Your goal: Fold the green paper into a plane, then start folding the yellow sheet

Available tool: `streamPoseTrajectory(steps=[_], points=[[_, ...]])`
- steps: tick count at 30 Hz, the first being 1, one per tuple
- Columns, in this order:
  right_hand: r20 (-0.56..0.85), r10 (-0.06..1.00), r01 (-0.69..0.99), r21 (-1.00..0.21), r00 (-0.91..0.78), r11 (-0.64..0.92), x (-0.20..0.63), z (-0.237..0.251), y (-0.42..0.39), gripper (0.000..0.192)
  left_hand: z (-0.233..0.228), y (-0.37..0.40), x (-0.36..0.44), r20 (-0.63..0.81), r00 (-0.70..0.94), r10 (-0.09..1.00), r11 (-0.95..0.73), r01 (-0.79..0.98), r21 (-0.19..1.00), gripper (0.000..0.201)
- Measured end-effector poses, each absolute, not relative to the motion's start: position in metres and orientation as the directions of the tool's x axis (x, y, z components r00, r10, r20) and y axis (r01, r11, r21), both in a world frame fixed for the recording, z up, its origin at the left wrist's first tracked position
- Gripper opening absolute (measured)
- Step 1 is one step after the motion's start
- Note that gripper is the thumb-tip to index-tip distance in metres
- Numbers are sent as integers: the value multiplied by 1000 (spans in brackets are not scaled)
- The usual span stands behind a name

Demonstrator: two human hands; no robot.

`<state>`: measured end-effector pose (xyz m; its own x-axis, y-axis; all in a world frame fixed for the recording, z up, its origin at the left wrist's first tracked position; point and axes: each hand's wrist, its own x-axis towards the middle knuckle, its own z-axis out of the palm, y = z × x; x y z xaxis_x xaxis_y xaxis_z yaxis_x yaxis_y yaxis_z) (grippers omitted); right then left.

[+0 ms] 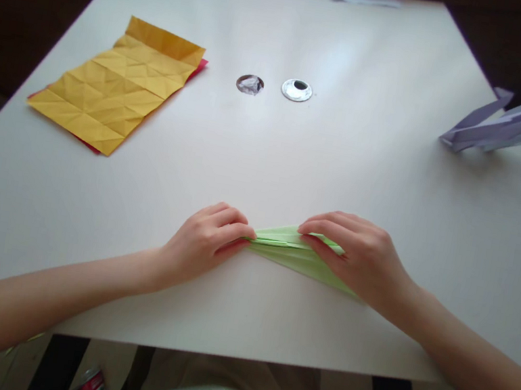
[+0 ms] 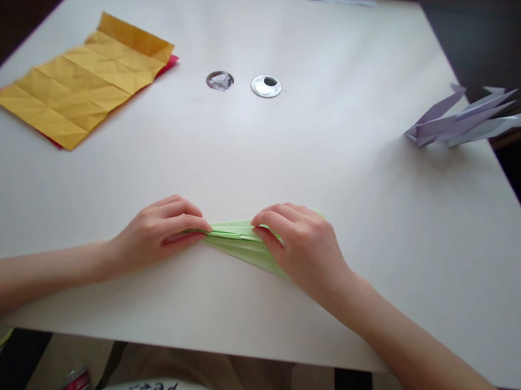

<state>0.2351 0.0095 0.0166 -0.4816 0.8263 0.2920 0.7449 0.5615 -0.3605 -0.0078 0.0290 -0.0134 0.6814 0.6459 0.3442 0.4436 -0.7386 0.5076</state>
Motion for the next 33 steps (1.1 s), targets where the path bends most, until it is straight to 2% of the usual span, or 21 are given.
streamPoseTrajectory(steps=[10, 17, 25, 33], points=[[364, 749, 708, -269, -553, 653, 229, 13, 4, 5, -13, 30, -8, 336, 687, 644, -741, 450, 498, 11], [337, 742, 690, -282, -580, 667, 229, 11, 4, 8, -13, 29, -8, 338, 697, 633, -753, 451, 479, 11], [362, 725, 629, -361, -586, 689, 224, 11, 1, 8, -12, 30, -8, 324, 699, 637, -747, 456, 485, 12], [372, 734, 655, -335, -568, 677, 224, 12, 0, 8, -12, 30, -6, 339, 697, 632, -754, 451, 477, 11]])
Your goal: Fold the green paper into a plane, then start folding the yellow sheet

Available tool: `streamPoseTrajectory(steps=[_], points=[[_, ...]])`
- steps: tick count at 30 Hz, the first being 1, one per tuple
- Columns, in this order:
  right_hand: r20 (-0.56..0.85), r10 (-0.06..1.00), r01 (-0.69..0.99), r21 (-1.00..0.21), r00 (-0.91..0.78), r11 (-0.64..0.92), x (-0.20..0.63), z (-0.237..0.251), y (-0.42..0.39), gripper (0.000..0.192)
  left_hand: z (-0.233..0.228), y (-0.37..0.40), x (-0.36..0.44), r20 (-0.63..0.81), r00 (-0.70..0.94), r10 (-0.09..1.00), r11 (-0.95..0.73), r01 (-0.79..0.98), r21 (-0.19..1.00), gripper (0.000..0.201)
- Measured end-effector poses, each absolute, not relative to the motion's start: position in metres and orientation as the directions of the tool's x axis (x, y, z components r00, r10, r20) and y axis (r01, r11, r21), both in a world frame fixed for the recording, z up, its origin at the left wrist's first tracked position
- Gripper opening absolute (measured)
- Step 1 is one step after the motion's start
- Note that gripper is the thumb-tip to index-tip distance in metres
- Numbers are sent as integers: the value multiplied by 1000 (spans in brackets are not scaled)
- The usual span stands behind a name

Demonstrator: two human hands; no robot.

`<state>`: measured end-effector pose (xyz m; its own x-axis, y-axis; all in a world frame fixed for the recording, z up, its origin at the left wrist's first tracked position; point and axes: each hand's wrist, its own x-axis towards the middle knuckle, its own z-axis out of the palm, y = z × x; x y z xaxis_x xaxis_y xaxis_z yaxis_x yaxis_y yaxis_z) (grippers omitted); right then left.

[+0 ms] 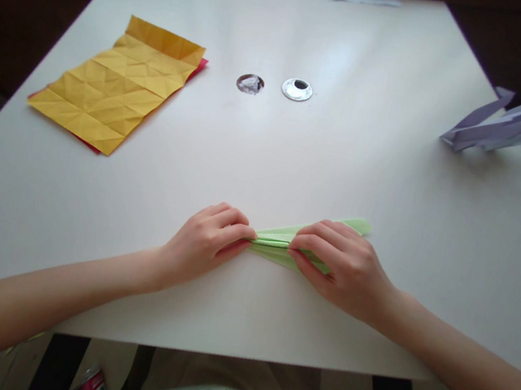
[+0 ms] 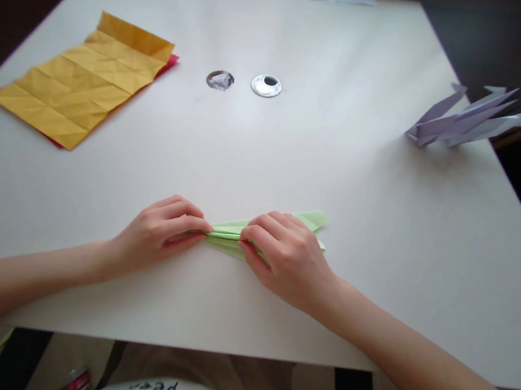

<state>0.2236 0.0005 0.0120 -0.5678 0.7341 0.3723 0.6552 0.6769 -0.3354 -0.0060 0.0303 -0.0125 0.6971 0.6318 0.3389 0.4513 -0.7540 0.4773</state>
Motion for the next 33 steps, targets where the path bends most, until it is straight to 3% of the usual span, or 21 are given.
streamPoseTrajectory(steps=[33], points=[[337, 782, 715, -325, -524, 619, 221, 11, -2, 21, -12, 29, -7, 323, 715, 621, -763, 455, 459, 12]])
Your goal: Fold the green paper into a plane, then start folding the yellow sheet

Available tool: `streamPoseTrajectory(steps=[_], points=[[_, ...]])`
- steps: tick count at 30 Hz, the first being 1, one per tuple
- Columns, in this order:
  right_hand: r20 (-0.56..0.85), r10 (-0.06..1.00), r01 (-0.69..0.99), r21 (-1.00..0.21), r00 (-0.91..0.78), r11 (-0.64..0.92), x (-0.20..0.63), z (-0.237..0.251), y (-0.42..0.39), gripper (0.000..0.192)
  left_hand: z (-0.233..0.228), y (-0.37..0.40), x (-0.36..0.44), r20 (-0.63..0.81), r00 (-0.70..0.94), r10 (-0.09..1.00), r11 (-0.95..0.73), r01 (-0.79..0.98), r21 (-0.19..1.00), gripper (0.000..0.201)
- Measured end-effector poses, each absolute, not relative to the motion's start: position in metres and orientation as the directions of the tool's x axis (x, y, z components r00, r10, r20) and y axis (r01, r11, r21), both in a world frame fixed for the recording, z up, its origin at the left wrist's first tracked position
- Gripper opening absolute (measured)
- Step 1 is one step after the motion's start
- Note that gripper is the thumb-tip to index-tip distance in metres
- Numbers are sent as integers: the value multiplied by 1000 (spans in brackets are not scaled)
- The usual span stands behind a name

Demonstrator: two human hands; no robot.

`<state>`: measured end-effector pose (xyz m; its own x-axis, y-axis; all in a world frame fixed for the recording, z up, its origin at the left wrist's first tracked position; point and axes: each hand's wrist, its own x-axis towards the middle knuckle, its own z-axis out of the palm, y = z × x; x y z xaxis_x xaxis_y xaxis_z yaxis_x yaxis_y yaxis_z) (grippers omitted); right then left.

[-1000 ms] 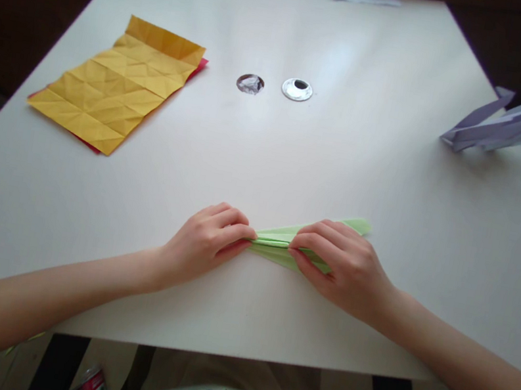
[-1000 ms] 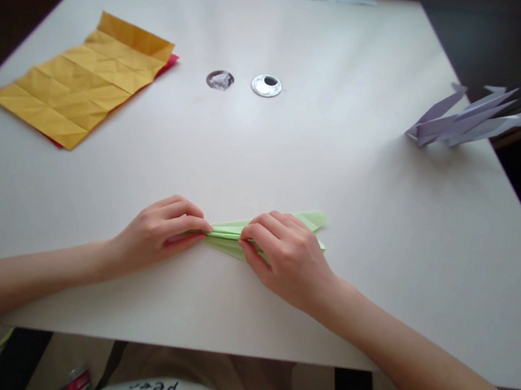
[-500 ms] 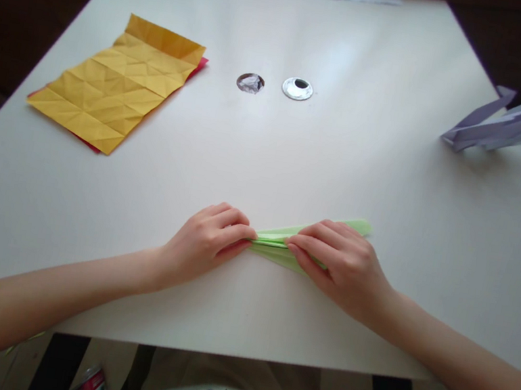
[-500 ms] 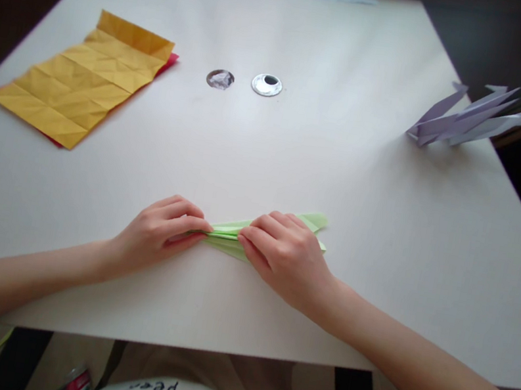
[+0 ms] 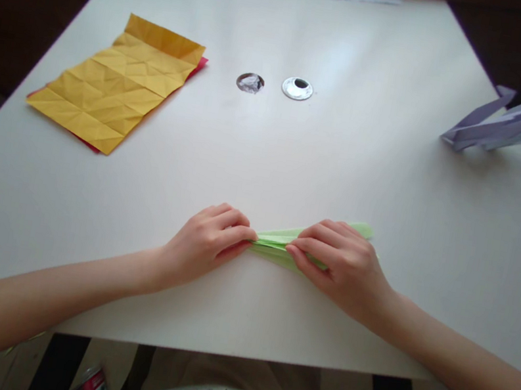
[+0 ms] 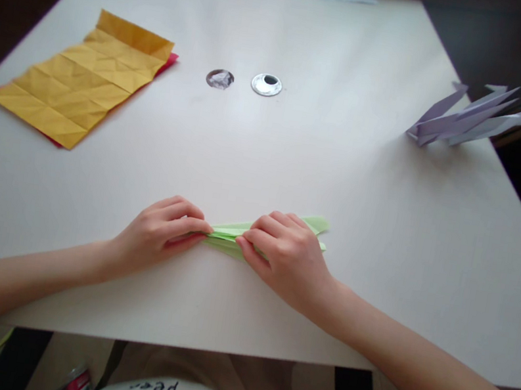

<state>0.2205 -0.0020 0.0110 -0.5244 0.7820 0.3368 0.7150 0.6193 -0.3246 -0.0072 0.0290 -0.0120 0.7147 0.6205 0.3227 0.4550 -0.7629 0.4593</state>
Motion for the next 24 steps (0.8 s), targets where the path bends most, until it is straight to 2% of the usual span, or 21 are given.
streamPoseTrajectory(steps=[5, 16, 24], points=[[371, 772, 715, -309, -517, 627, 221, 8, -3, 13, -12, 29, -8, 320, 716, 621, -762, 455, 461, 12], [397, 756, 727, -258, -520, 636, 221, 6, -5, 10, -13, 29, -7, 330, 719, 612, -768, 440, 465, 12], [428, 736, 732, -214, -525, 647, 213, 3, -6, 10, -11, 28, -7, 305, 756, 580, -761, 369, 533, 17]])
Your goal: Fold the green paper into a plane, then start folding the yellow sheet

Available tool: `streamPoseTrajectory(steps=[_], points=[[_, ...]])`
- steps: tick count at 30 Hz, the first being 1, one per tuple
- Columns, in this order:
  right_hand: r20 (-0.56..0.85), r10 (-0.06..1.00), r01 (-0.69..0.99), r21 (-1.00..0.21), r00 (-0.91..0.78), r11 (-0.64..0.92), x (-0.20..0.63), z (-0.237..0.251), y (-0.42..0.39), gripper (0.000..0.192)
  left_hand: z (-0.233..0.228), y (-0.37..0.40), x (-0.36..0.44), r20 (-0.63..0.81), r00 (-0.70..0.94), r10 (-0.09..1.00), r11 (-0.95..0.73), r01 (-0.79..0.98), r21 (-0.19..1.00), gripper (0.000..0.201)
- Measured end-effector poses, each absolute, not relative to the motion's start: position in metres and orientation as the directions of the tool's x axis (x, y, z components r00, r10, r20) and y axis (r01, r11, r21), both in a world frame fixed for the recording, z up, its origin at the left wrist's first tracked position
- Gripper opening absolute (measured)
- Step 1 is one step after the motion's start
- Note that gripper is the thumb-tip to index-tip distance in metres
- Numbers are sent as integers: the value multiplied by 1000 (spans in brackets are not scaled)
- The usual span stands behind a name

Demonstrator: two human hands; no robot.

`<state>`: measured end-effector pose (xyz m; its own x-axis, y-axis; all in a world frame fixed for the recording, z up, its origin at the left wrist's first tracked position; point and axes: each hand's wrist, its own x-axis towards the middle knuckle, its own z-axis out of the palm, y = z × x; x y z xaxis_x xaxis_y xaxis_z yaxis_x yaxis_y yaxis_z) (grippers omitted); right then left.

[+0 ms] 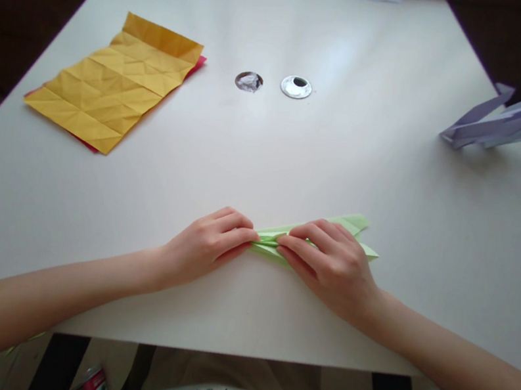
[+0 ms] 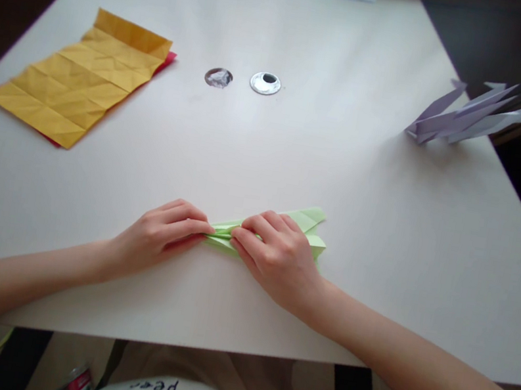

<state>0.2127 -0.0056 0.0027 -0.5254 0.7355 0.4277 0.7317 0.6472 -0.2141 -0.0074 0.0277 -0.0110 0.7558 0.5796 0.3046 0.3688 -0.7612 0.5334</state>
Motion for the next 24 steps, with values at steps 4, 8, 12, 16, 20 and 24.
streamPoseTrajectory(steps=[4, 8, 12, 16, 20, 24], points=[[429, 734, 722, -230, -527, 653, 210, 2, -6, 8, -10, 27, -8, 291, 779, 556, -759, 333, 560, 20], [423, 735, 702, -268, -530, 660, 211, 1, -8, 7, -10, 27, -8, 298, 793, 532, -768, 303, 564, 24], [425, 755, 698, -317, -500, 642, 212, 0, -10, 6, -10, 27, -7, 302, 806, 510, -791, 302, 532, 24], [403, 784, 705, -361, -472, 610, 213, 0, -11, 6, -10, 27, -6, 302, 817, 492, -814, 309, 492, 23], [359, 813, 720, -387, -458, 576, 213, 1, -11, 6, -9, 26, -5, 298, 822, 485, -822, 312, 477, 23], [319, 828, 716, -418, -461, 559, 213, 2, -9, 4, -9, 26, -4, 289, 831, 476, -828, 312, 467, 24]])
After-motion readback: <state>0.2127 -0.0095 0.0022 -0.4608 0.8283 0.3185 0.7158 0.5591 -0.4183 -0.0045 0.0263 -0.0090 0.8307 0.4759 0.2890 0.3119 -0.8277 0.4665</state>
